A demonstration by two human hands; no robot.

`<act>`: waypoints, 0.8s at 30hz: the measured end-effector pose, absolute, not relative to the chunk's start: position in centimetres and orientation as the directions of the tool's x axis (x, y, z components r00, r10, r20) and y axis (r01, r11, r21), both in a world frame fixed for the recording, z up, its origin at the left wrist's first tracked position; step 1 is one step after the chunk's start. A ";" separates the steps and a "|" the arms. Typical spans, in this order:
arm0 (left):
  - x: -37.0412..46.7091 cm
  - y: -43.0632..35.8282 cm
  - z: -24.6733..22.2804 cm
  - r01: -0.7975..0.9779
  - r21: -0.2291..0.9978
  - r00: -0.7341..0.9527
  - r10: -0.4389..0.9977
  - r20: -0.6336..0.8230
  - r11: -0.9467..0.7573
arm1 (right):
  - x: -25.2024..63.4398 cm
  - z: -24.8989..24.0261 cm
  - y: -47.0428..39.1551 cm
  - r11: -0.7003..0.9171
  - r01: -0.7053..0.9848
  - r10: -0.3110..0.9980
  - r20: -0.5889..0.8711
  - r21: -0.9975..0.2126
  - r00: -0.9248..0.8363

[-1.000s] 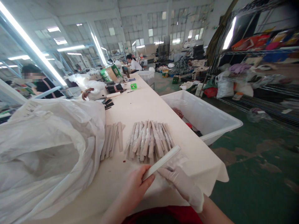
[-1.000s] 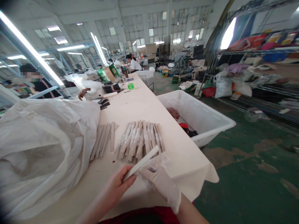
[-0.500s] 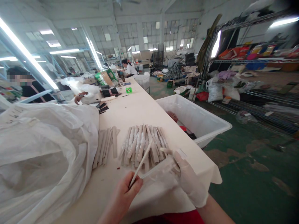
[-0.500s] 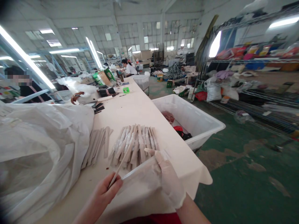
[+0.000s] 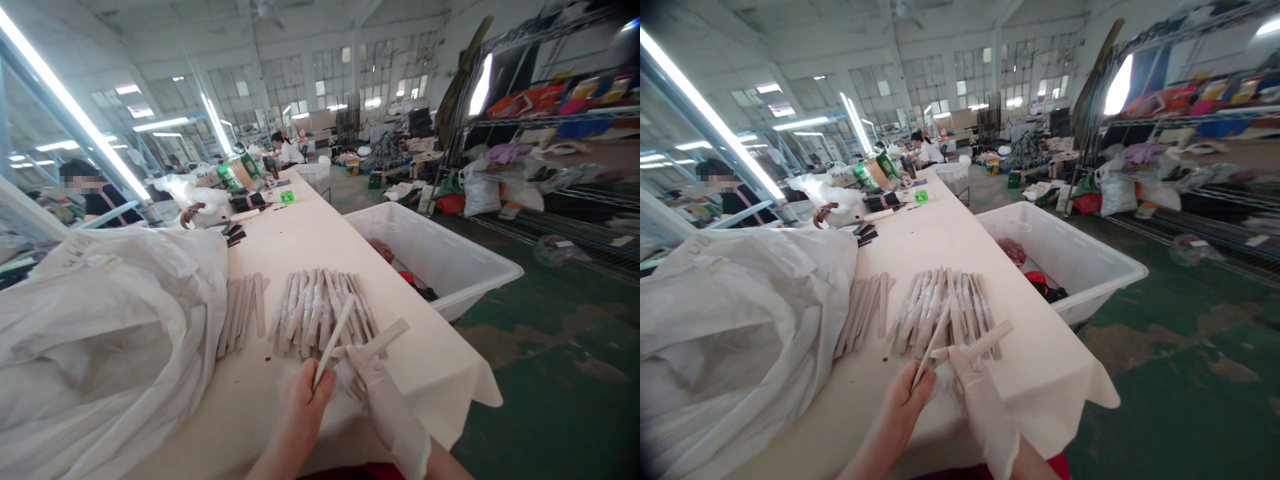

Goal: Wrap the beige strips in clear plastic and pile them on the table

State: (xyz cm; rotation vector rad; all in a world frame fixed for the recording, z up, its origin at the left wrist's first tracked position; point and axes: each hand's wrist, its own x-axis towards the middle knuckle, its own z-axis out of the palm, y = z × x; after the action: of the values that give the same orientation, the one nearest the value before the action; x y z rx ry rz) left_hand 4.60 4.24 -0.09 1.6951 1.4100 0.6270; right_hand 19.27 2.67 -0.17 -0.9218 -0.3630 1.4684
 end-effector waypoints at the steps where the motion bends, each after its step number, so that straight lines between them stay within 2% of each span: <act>1: 4.6 4.4 0.1 0.554 0.832 0.247 0.961 -0.127 -0.033 | 19.0 -0.1 2.7 -0.155 -0.684 0.946 -0.307 -0.713 0.106; 7: 4.2 8.2 2.9 0.501 0.865 0.137 0.990 -0.045 -0.030 | 20.8 -0.9 3.6 -0.079 -0.692 0.963 -0.235 -0.717 0.133; 11: 5.7 12.5 1.9 0.493 0.870 0.113 0.993 -0.046 -0.016 | 21.2 -1.8 3.5 -0.138 -0.687 0.962 -0.263 -0.714 0.079; 15: 7.4 14.8 0.2 0.484 0.874 0.125 0.992 -0.007 -0.055 | 21.9 -2.0 2.8 -0.159 -0.414 0.948 -0.256 -0.896 0.189; 18: 7.6 14.8 -0.1 0.489 0.867 0.142 0.990 0.023 -0.090 | 22.6 -2.2 2.8 -0.146 -0.231 0.949 -0.202 -0.962 0.241; 20: 7.5 14.4 0.0 0.496 0.862 0.154 0.987 0.037 -0.110 | 22.8 -2.4 3.1 -0.128 -0.244 0.953 -0.187 -0.961 0.237; 24: 7.5 13.9 0.3 0.489 0.862 0.171 0.984 0.051 -0.130 | 22.6 -2.3 3.5 -0.076 -0.398 0.979 -0.144 -0.914 0.144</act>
State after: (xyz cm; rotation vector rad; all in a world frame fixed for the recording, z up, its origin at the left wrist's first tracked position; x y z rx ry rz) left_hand 7.54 13.94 0.33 1.7260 1.4091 0.8670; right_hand 22.60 3.55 -2.26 -1.0621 -0.7340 1.3267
